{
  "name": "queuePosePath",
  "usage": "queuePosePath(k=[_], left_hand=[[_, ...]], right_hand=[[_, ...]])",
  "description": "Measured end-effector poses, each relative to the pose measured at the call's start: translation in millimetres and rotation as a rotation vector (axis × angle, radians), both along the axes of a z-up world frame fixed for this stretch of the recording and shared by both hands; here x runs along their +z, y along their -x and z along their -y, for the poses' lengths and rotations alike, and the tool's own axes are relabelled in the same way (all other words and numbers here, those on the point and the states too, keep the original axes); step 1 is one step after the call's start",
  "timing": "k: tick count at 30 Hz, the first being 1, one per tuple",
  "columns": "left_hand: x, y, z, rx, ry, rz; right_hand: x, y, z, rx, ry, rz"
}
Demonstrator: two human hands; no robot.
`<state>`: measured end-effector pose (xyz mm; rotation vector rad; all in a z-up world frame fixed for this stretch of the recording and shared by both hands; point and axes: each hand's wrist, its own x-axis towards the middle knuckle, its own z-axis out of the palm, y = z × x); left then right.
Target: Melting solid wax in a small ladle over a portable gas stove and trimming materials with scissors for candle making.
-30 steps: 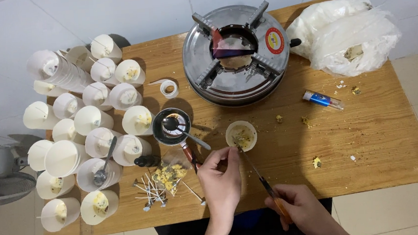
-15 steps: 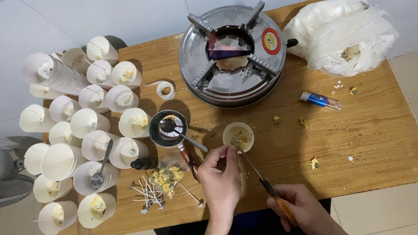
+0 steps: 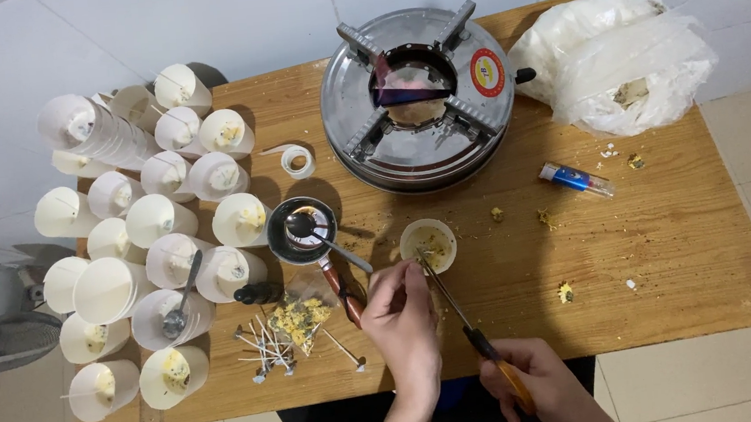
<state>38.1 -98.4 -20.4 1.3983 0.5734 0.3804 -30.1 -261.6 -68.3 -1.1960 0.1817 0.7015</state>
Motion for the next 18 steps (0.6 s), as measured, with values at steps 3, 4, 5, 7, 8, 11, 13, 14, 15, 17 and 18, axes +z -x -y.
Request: queuePosePath(k=[3,4,5,7,8,11,13,14,15,17,18], left_hand=[[-7,1,4,0.045,-0.023,0.034],[-8,2,4,0.064,-0.027,0.041],[-9,1,4,0.065,-0.028,0.041],[-11,1,4,0.07,-0.079,0.08],[-11,1,5,0.071,-0.079,0.08],[-14,1,6,0.066,-0.06,0.133],[-17,1,8,0.091,0.1,0.055],[-15,2,8,0.09,0.1,0.055],[-13,2,9,0.082,0.167,0.062],[-10,2,8,0.073,0.234,0.069],[-10,3,8,0.044,0.187,0.081]], right_hand=[[3,-1,2,0.014,0.046,-0.001],[7,-2,2,0.04,0.095,0.008],[7,-2,1,0.041,0.095,0.008],[8,-2,-1,0.025,0.106,-0.006],[7,-1,-1,0.025,0.107,-0.007],[0,1,-2,-0.011,0.082,-0.051],[-10,4,1,0.01,0.027,-0.002],[-8,4,1,0.01,0.028,-0.002],[-6,3,0,-0.007,0.016,0.0],[-5,2,-1,-0.024,0.005,0.004],[-6,2,0,-0.043,0.014,-0.025]])
